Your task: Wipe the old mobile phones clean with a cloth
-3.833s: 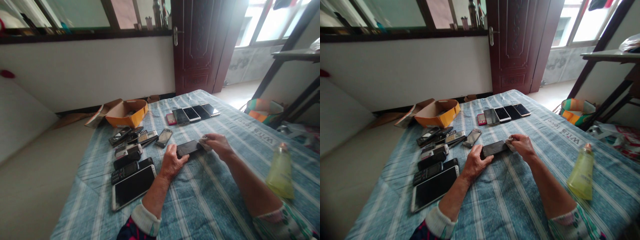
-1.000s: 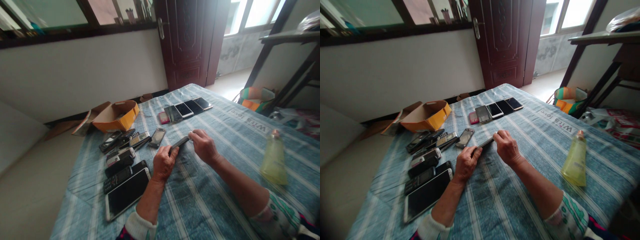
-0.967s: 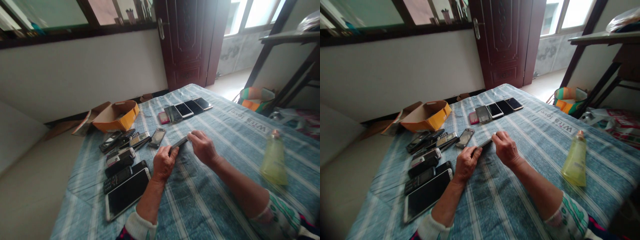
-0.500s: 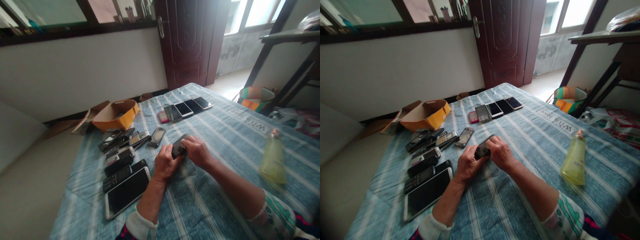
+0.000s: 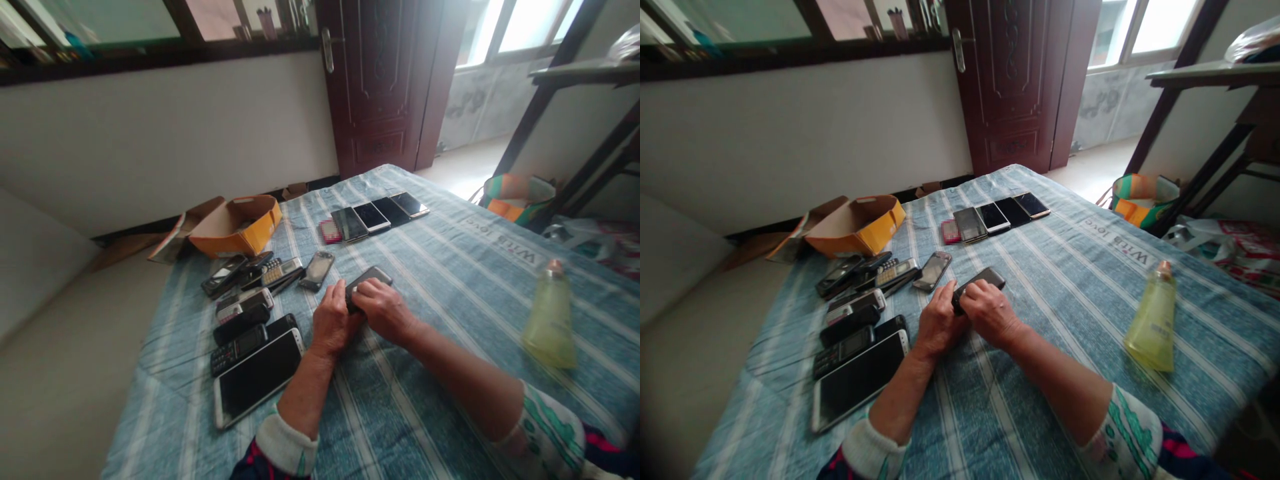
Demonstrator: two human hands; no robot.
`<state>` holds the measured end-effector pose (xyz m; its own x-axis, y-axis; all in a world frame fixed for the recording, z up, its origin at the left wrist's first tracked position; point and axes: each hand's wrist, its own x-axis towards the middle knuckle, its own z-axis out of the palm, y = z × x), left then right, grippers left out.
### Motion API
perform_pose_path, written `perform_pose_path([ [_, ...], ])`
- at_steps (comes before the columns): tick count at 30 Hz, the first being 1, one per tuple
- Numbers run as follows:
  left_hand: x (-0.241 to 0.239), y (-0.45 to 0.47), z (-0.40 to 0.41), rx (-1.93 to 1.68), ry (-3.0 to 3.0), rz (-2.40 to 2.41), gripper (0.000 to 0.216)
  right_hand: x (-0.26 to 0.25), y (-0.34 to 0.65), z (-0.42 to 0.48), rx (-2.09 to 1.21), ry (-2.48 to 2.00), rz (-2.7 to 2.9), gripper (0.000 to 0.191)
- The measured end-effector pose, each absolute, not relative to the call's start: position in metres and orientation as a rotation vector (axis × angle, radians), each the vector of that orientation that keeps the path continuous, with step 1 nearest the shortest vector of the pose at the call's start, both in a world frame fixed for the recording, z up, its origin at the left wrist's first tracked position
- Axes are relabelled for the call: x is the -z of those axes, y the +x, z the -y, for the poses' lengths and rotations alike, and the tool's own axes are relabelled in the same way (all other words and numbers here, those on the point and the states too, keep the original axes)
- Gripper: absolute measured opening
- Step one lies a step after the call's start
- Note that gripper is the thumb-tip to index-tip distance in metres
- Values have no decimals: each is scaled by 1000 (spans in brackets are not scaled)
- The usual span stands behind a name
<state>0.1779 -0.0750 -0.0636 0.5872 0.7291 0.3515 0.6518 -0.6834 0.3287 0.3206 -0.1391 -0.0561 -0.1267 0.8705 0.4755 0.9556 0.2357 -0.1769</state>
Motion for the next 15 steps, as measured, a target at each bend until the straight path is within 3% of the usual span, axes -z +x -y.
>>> perform_pose_path([
  [8, 61, 179, 77, -657, 2608, -1198, 78, 59, 346, 126, 288, -1882, 1810, 23],
  [15, 66, 177, 75, -704, 2609, -1125, 72, 54, 316, 122, 167, -1592, 2081, 17],
])
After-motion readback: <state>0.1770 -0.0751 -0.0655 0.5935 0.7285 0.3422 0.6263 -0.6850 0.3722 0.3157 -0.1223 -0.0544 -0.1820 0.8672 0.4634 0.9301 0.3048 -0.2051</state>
